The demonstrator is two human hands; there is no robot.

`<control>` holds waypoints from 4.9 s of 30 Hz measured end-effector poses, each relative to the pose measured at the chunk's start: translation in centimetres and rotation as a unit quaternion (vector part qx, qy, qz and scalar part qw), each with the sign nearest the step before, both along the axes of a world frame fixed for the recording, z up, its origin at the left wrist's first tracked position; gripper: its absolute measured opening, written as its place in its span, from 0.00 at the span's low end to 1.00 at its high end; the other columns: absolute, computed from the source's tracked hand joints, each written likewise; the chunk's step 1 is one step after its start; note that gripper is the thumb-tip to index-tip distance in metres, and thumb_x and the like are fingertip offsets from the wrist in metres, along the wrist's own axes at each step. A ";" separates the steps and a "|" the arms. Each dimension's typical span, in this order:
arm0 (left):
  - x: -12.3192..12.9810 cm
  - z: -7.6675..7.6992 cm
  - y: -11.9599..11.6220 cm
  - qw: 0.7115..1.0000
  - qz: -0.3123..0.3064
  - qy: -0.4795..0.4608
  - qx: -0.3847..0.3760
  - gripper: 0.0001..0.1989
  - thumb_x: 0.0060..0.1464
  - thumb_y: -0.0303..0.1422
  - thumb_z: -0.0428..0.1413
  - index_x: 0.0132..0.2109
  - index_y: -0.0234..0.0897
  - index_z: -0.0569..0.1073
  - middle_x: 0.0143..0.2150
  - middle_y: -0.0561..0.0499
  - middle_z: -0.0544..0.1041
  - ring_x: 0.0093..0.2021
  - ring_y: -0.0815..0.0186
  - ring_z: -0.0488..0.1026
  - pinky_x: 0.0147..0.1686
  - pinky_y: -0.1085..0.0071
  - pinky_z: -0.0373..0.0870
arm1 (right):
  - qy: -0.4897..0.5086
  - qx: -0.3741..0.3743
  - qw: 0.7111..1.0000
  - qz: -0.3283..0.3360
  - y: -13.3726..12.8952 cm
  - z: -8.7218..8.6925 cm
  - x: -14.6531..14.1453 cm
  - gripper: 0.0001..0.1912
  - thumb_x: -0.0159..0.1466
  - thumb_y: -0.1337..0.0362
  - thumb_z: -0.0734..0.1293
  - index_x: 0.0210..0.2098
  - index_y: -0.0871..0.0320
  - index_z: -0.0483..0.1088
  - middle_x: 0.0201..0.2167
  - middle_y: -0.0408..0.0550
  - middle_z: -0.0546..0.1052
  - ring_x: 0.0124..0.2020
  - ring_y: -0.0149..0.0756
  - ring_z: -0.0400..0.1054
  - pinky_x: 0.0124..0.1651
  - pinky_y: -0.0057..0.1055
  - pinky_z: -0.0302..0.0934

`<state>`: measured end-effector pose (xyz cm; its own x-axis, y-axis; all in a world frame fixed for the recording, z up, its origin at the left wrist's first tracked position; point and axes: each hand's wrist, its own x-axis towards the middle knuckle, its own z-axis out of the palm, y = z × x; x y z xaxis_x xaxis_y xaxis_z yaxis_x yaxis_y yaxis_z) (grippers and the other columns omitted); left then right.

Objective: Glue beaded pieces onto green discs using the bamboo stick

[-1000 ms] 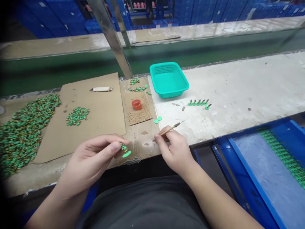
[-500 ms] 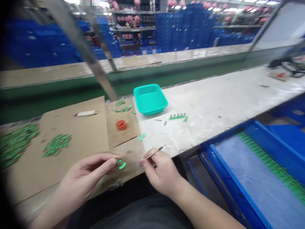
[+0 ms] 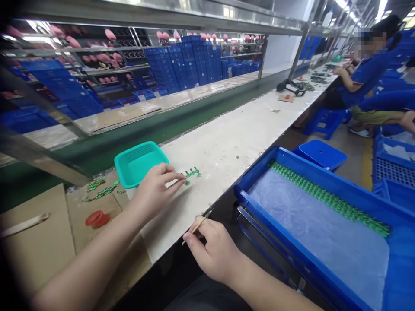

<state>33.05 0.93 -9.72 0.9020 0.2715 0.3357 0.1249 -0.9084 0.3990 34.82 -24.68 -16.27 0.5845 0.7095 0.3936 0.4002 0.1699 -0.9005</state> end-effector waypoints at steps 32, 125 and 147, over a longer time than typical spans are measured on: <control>-13.1 -2.1 -0.1 0.971 0.202 0.128 -0.026 0.11 0.68 0.38 0.58 0.45 0.44 0.87 0.49 0.42 0.87 0.48 0.49 0.85 0.45 0.57 0.78 | 0.081 -0.023 0.991 0.102 -1.1 4.0 0.2 0.14 0.83 0.58 0.68 0.55 0.47 0.89 0.43 0.50 0.93 0.46 0.45 0.90 0.54 0.39 0.86; -27.3 -5.6 -5.9 0.990 0.115 -0.055 0.065 0.14 0.81 0.29 0.54 0.60 0.34 0.84 0.58 0.48 0.89 0.54 0.52 0.76 0.57 0.51 0.68 | -0.223 0.085 0.947 0.215 14.9 1.8 -6.5 0.04 0.82 0.68 0.68 0.50 0.51 0.71 0.37 0.45 0.79 0.37 0.38 0.76 0.40 0.39 0.76; -27.2 -5.4 -5.8 0.990 0.113 -0.048 0.069 0.14 0.79 0.28 0.56 0.60 0.33 0.85 0.58 0.46 0.90 0.53 0.53 0.79 0.56 0.51 0.71 | -0.202 0.059 0.952 0.221 14.7 1.9 -6.4 0.06 0.80 0.69 0.69 0.48 0.51 0.71 0.37 0.44 0.79 0.36 0.38 0.76 0.41 0.40 0.76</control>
